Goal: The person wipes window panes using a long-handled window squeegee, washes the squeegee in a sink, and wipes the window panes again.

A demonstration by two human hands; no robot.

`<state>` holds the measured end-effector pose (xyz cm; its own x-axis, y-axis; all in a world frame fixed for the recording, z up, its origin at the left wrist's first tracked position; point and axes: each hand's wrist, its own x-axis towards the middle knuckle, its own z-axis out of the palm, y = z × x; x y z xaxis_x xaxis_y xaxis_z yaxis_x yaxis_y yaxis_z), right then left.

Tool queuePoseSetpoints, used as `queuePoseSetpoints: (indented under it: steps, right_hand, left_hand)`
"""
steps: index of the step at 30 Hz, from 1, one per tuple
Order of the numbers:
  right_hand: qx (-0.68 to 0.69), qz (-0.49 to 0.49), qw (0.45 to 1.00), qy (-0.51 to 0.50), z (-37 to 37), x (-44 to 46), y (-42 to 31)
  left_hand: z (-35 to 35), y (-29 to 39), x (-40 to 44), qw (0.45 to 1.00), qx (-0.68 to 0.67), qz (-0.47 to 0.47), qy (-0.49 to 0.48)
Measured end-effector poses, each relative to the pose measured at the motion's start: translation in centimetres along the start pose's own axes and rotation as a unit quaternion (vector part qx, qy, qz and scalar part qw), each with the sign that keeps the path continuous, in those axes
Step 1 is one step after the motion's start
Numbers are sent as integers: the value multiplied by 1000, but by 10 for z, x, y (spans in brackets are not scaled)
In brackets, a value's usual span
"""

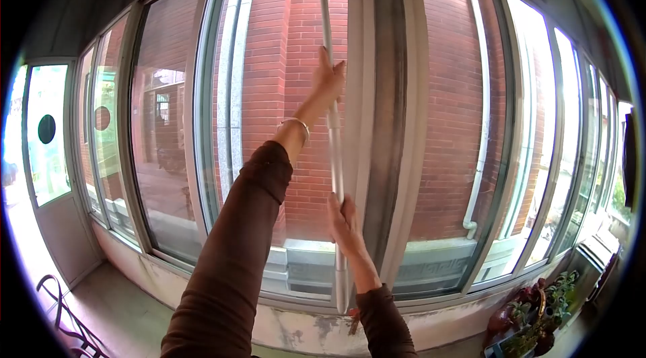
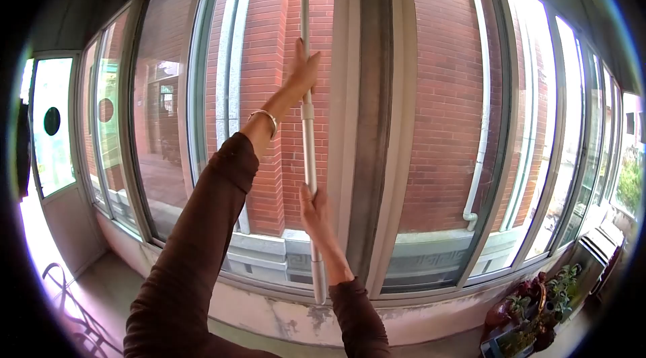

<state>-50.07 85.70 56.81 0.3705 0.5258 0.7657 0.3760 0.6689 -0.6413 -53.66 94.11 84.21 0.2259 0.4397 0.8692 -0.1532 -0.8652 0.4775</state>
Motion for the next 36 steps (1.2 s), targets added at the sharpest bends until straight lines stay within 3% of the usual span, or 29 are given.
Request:
queuePoseSetpoints:
  steps: [3, 5, 10, 14, 16, 20, 23, 27, 29, 31, 34, 36]
  right_hand:
    - [47, 85, 995, -35, 8, -4, -1]
    - [-9, 77, 997, 0, 16, -15, 43]
    - [-44, 161, 986, 30, 59, -82, 98]
    - [82, 232, 969, -12, 114, -138, 82]
    - [163, 256, 953, -2, 138, -151, 81]
    - [124, 168, 978, -19, 169, -112, 36]
    - [92, 197, 974, -65, 175, -66, -15]
    - [137, 260, 956, 1, 160, -63, -12]
    - [135, 288, 948, 11, 138, -85, 29]
    - [138, 321, 937, -6, 114, -121, 62]
    - [135, 376, 917, 11, 98, -195, 80]
    - [88, 365, 927, -4, 88, -258, 99]
  left_hand:
    - [3, -16, -3, 1000, 16, -2, 5]
    - [6, -47, -8, 999, 29, 19, 8]
    - [-19, -101, -77, 996, 79, 25, -23]
    - [-49, -165, -133, 983, 139, 120, 29]
    - [-73, -164, -141, 984, 118, 131, 22]
    - [-117, -107, -104, 996, 48, 66, -39]
    - [-130, -77, -54, 997, 64, 25, -47]
    - [-111, -76, -48, 996, 71, 39, -43]
    - [-81, -108, -75, 993, 92, 76, -27]
    - [-62, -126, -118, 987, 147, 39, -49]
    - [-44, -160, -202, 993, 57, 100, -31]
    - [-43, -169, -270, 998, -11, 46, -52]
